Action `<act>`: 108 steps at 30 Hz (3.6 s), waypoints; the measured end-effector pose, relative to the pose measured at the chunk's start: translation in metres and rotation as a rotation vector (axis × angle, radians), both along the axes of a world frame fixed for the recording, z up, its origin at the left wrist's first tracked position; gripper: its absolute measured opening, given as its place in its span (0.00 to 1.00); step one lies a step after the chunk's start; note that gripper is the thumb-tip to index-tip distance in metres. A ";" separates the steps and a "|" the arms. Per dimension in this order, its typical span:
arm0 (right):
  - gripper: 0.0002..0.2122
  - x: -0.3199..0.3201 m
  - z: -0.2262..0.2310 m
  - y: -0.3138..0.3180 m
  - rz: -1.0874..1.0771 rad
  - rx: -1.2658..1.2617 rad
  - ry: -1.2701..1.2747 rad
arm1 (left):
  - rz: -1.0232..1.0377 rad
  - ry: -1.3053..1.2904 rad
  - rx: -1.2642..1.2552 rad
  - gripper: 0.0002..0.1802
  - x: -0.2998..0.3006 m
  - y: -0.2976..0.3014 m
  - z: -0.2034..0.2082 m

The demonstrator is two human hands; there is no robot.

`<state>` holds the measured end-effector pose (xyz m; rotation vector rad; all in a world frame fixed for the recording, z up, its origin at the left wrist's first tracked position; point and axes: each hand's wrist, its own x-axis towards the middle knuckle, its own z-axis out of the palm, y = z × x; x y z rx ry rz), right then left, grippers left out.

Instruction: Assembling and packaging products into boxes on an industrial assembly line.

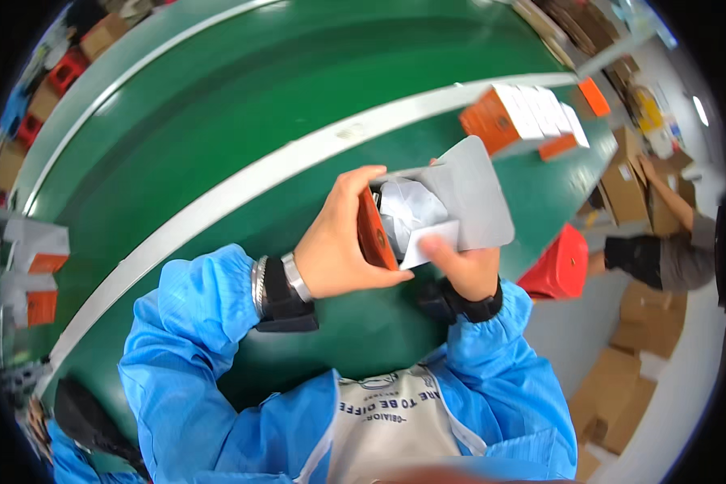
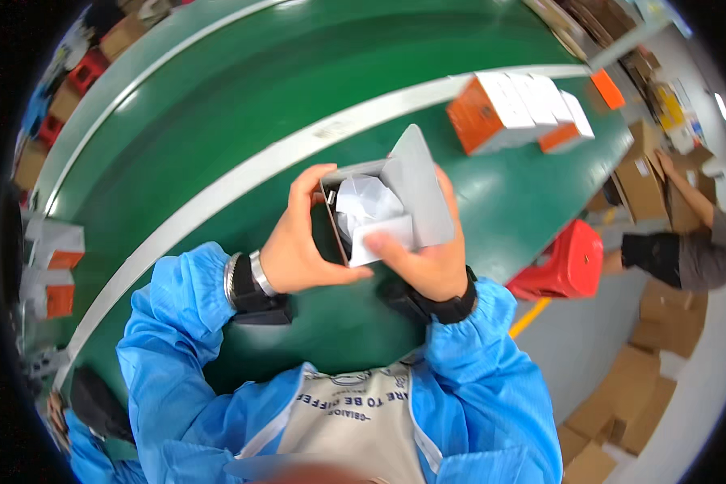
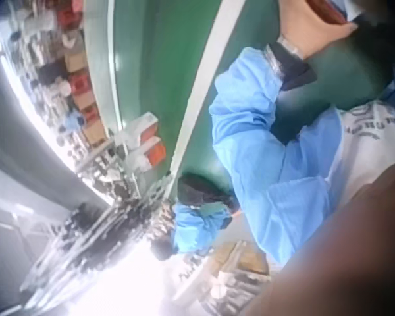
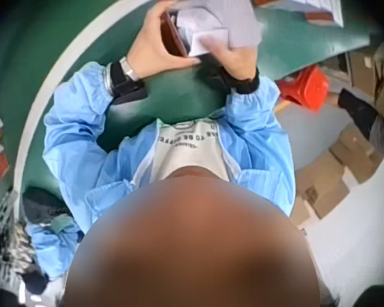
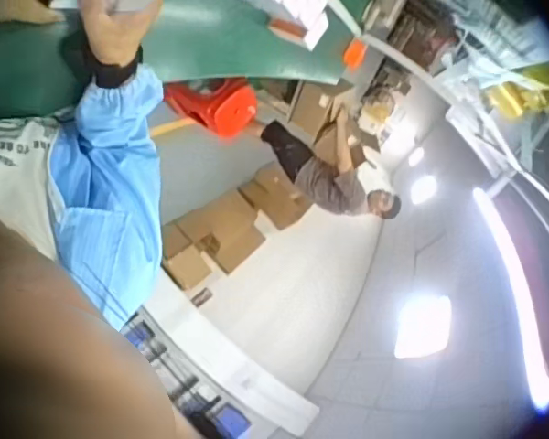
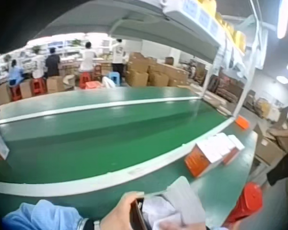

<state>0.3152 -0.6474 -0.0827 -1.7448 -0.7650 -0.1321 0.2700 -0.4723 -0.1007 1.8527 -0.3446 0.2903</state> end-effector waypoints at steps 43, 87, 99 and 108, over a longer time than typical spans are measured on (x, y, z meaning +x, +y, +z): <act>0.18 -0.032 0.019 -0.013 -0.275 -0.472 -0.377 | -0.088 -0.031 -0.023 0.44 0.002 -0.028 -0.003; 0.18 0.095 -0.054 0.004 -0.223 -0.160 0.158 | 2.023 -0.214 0.286 0.60 -0.117 0.395 -0.029; 0.21 -0.014 -0.012 0.047 0.002 0.022 0.145 | 0.569 -0.173 0.014 0.48 -0.038 0.149 -0.010; 0.26 -0.035 0.005 0.011 -0.140 0.024 0.198 | 0.012 -0.110 0.182 0.47 -0.036 0.002 0.001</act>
